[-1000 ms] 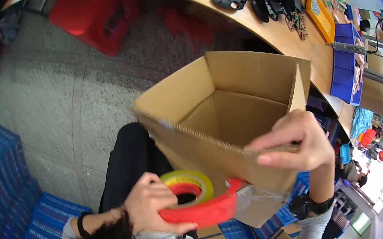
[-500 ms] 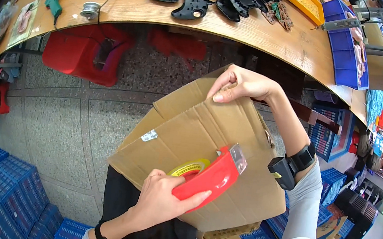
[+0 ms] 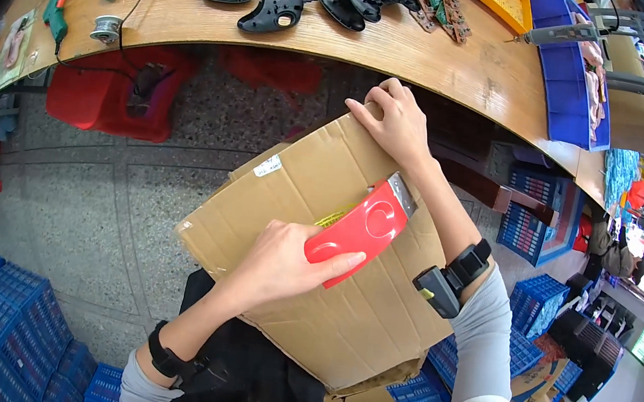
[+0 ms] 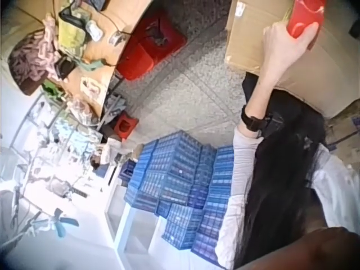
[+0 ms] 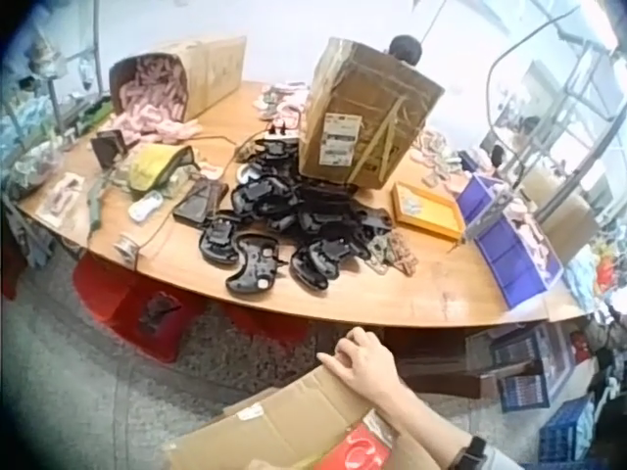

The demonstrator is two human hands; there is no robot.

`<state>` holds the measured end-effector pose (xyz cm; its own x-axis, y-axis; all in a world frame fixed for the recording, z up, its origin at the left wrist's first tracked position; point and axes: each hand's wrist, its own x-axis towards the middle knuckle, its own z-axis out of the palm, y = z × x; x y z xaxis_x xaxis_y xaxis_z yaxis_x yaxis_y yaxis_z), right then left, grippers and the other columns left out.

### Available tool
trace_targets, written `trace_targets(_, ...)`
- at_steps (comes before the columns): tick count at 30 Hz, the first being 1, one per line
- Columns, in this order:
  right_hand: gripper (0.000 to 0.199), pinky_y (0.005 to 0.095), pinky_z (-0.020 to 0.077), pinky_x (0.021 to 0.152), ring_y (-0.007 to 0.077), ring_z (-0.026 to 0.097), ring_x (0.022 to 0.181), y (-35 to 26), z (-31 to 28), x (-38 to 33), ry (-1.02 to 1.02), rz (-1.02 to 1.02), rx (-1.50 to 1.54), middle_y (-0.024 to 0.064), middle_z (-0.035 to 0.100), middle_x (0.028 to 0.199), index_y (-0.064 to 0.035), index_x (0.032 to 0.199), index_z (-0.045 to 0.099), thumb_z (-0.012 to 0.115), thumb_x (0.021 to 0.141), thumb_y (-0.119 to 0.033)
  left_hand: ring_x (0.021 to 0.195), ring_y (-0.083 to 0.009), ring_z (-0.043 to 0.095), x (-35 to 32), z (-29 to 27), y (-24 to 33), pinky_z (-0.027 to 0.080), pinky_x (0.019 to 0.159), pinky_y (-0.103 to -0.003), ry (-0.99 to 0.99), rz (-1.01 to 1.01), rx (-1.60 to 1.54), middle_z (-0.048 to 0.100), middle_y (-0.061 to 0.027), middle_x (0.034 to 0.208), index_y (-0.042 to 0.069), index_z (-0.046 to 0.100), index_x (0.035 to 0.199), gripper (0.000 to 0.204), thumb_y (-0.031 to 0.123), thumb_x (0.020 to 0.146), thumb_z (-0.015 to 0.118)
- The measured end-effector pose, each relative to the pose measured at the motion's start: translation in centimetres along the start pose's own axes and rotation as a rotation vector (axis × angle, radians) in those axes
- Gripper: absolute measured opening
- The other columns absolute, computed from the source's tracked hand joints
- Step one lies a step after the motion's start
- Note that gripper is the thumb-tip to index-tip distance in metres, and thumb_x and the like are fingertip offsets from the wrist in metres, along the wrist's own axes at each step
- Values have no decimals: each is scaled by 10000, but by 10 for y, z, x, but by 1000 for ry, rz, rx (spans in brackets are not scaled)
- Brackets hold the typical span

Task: Packing items into a cardboard box and sealing it with tape.

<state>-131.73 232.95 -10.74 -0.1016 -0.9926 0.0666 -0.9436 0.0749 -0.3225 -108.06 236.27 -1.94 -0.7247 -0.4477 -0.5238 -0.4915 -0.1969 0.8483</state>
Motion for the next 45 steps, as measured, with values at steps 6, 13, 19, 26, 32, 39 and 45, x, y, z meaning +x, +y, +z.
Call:
trace_targets(6,370,348,473,660,244,572,762,26,6,12,24,-11,75,77,544,765,-59,711,606,647,777,-421,621,-233,638,-38,-7,-12,470,718,-325,149,62,306,671,-125,714,7,689,846,361,349,730,715)
trace_targets(13,368,335,453,646,247,565,725,28,4,12,-69,76,202,82,537,738,-36,697,576,635,797,-385,531,-212,541,-151,-71,-39,379,711,-296,211,-38,383,616,-75,588,45,702,789,338,326,613,770)
trace_targets(19,320,315,412,582,232,513,616,27,5,12,-52,41,232,100,504,693,-3,703,550,651,804,-290,494,-178,536,-202,-93,-71,371,712,-292,226,-170,264,584,-48,540,41,647,650,353,361,596,786)
trace_targets(26,317,305,384,564,217,476,590,19,13,14,-101,59,205,98,477,675,6,707,539,640,813,-274,524,-192,544,-223,-104,-124,356,719,-307,190,-188,288,569,-47,546,49,634,647,354,369,601,777)
trace_targets(32,347,296,353,555,198,426,577,22,15,15,-67,60,190,88,431,663,20,696,517,618,839,-279,657,-223,560,-197,-91,-196,349,787,-329,195,-1,345,575,-90,641,19,603,669,413,386,579,771)
trace_targets(39,350,356,422,811,266,596,743,-23,-5,34,-98,-341,-193,87,658,872,-23,780,700,568,866,-336,686,-217,560,-174,-78,-227,348,854,-334,211,138,182,581,-87,674,7,610,699,419,366,571,785)
trace_targets(45,614,416,500,742,331,639,839,-242,34,21,-1206,-374,-22,181,658,832,-19,959,645,562,771,-598,673,-211,558,-167,-77,-224,351,852,-336,230,144,142,584,-98,664,3,616,702,416,373,604,779)
